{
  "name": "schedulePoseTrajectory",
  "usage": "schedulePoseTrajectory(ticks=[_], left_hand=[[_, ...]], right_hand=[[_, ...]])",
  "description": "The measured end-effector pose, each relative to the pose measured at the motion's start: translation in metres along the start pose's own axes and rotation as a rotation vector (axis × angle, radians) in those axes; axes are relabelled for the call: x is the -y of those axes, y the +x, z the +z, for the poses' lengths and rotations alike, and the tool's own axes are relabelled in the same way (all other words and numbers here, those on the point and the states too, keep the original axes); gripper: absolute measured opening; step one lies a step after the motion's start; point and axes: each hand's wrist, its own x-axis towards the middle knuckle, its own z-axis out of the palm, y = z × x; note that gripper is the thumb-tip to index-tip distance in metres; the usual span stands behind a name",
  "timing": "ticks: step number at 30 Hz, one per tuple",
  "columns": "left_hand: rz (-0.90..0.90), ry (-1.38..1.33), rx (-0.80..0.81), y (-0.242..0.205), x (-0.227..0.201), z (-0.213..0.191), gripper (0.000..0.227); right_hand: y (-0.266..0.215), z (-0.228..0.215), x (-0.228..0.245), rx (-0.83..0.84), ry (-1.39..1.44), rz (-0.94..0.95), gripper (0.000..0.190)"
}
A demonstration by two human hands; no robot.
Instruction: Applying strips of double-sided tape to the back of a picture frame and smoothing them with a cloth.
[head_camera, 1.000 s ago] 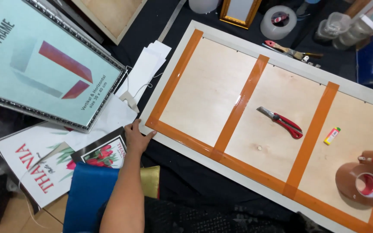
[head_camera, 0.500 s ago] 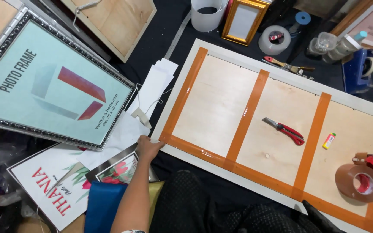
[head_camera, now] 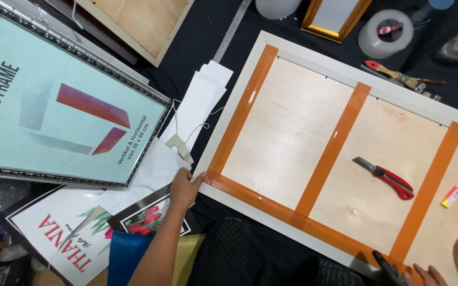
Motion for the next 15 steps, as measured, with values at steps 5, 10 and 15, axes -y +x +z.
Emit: schedulePoseTrajectory(ticks=[5,10,15], left_hand=[[0.054,0.004,0.013,0.004,0.010,0.000,0.051],[0.134,0.114,-0.150,0.031,0.047,0.031,0.064],[0.206,-0.089,-0.107,0.055,0.102,0.037,0.055]], right_hand=[[0.033,-0.041,0.138,-0.051,0.024,0.015,0.032],[0.046,-0.009,0.129,-0.137,0.189,0.010,0.040],[0.070,-0.026,0.154,0.092,0.364,-0.152,0.044]])
